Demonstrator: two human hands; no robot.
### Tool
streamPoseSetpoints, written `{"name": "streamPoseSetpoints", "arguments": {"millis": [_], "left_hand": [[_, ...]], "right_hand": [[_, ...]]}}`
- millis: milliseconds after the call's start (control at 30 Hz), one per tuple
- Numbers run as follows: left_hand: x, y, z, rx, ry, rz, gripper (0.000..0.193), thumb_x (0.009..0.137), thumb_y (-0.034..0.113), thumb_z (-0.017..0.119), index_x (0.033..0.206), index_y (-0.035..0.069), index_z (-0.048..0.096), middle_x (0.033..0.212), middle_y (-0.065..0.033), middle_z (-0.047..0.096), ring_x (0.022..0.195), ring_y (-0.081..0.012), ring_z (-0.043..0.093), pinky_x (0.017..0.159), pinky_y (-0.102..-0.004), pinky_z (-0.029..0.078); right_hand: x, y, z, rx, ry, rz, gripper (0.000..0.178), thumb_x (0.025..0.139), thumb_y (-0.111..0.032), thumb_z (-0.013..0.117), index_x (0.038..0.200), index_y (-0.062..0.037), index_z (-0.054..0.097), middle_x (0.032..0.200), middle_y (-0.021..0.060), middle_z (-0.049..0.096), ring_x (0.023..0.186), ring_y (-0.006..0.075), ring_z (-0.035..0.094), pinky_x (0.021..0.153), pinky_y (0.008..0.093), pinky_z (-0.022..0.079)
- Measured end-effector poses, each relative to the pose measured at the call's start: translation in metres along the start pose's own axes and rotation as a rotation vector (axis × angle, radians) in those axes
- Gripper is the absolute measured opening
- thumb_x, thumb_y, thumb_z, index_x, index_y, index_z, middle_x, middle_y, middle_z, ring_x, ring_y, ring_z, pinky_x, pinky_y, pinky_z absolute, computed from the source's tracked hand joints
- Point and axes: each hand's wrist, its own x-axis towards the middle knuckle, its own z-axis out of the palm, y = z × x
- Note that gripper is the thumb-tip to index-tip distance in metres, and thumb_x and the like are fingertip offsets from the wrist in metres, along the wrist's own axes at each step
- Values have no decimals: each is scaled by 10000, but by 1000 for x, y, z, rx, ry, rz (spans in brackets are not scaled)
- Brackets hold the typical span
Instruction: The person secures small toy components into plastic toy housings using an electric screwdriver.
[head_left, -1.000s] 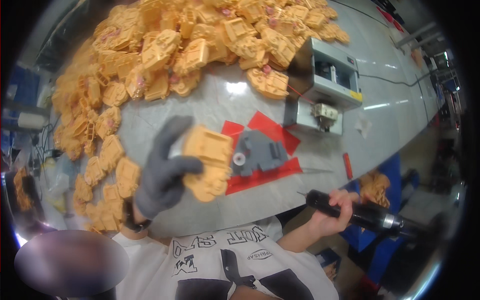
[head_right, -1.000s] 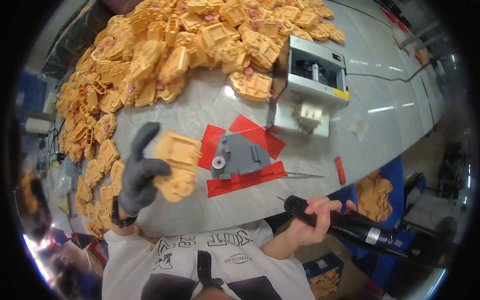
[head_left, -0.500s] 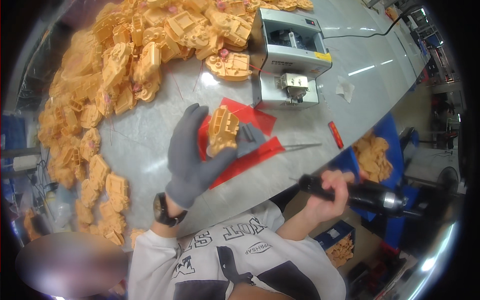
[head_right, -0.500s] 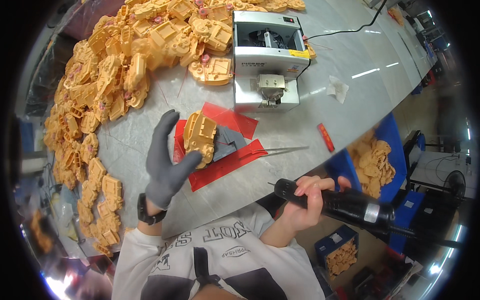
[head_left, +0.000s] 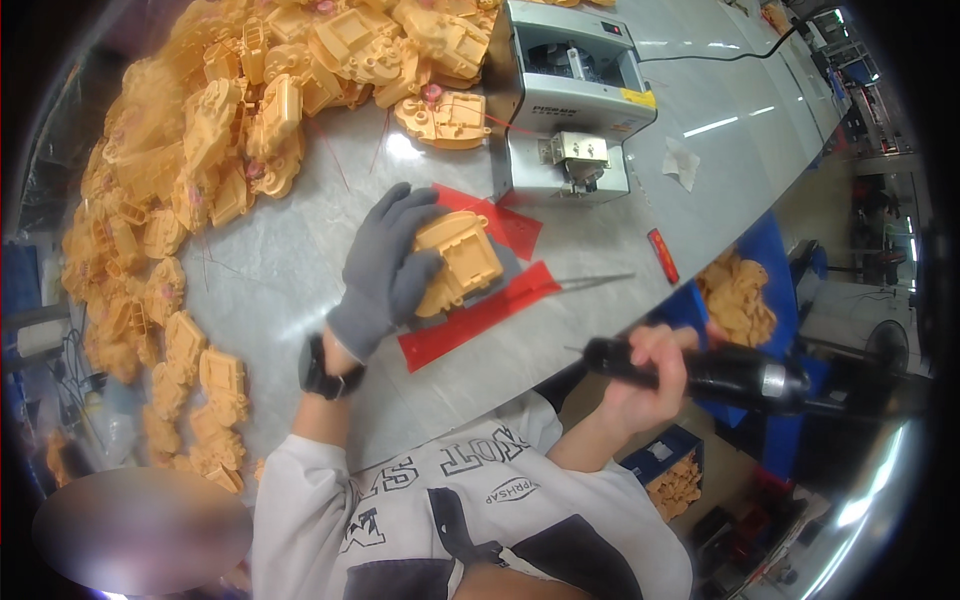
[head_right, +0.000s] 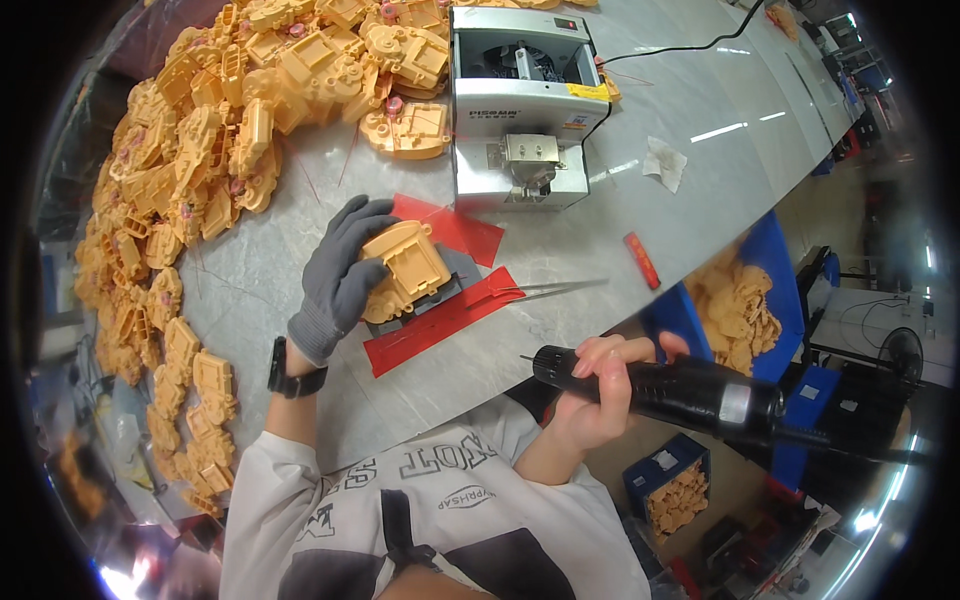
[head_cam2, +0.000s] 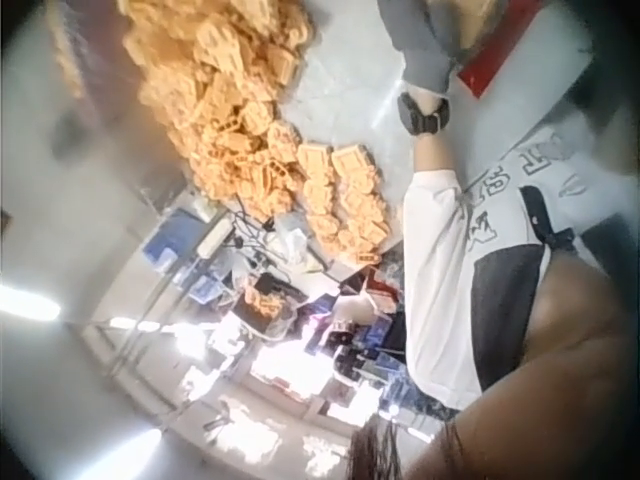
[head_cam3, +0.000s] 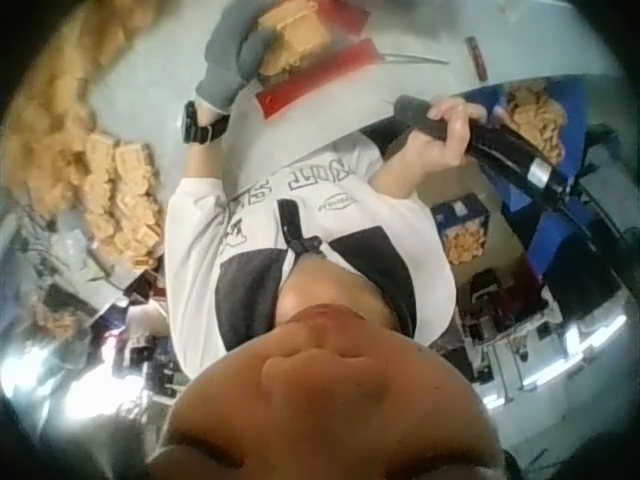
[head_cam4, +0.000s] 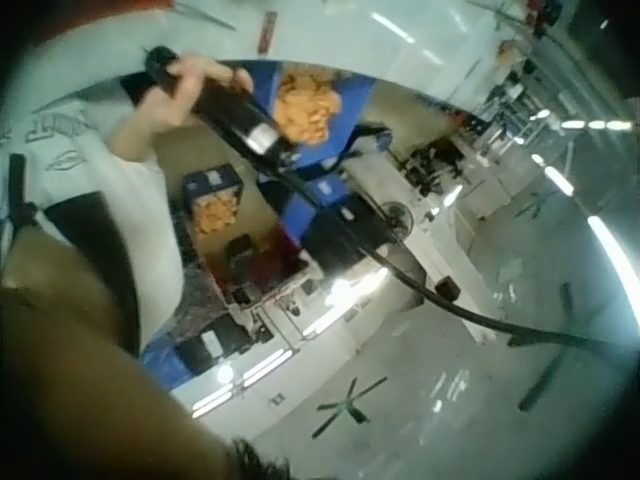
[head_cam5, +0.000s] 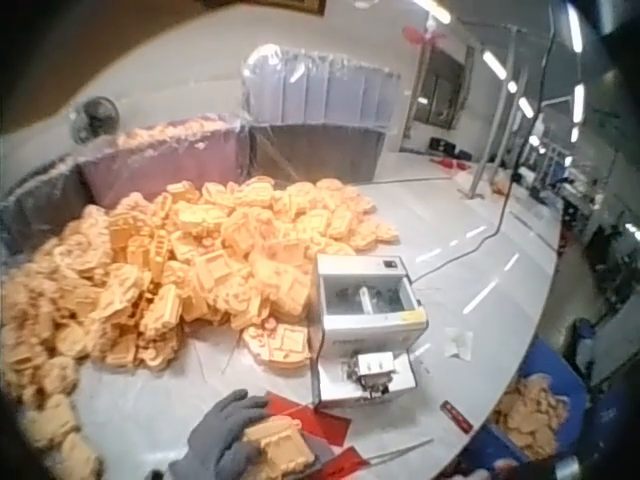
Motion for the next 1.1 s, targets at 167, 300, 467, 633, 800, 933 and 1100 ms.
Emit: {"name": "streamPoseSetpoints", "arguments": {"millis": [167, 300, 467, 633, 800, 933, 1100], "left_hand": [[7, 6, -4, 94, -179, -112, 406, 708, 173, 508, 1078, 15, 555, 1207, -194, 515, 1190, -407, 407, 1000, -426, 342], [0, 11, 2, 133, -83, -59, 431, 725, 173, 468, 1122, 28, 552, 1249, -210, 490, 1214, -392, 396, 1019, -411, 322], [2, -3, 8, 98, -43, 106, 452, 742, 173, 500, 1182, 79, 543, 1235, -255, 467, 1086, -415, 458, 926, -455, 373], [-1, -9, 7, 190, -72, 115, 446, 780, 165, 475, 1213, 76, 530, 1252, -266, 454, 1110, -416, 451, 938, -460, 364], [-38, 2, 23, 42, 316, -44, 447, 814, 145, 530, 1252, 59, 511, 1329, -237, 408, 1242, -359, 393, 1021, -386, 324], [-52, 14, 20, -11, 237, 4, 459, 798, 160, 569, 1242, 59, 514, 1334, -225, 404, 1218, -358, 426, 1002, -403, 349], [-51, -8, 26, -15, 248, 78, 428, 771, 205, 607, 1166, 50, 549, 1281, -230, 430, 1081, -367, 491, 915, -408, 398]], "right_hand": [[2, 1, -2, 1, -6, -10, 504, 730, -37, 513, 1195, -8, 322, 647, 55, 451, 505, 150, 458, 562, 304, 408], [2, 1, 5, -34, 17, -13, 493, 739, -42, 511, 1195, -12, 325, 641, 56, 447, 508, 149, 461, 560, 303, 414], [17, 14, 25, 61, -81, -42, 513, 733, -2, 533, 1202, -9, 326, 650, 60, 485, 513, 146, 480, 570, 291, 433], [62, 25, 74, 138, -142, -196, 563, 739, 69, 558, 1248, -6, 328, 655, 55, 524, 499, 134, 503, 528, 274, 449], [94, 26, 109, -15, -210, -275, 503, 749, 75, 562, 1213, 15, 378, 622, 62, 534, 497, 133, 497, 556, 278, 445], [104, 55, 121, -108, -269, -209, 417, 741, 59, 611, 1114, 53, 427, 618, 60, 564, 478, 101, 523, 502, 209, 420], [93, 45, 115, -265, -346, -113, 421, 699, 67, 606, 1080, 57, 427, 588, 54, 545, 466, 109, 521, 494, 230, 423]]}}
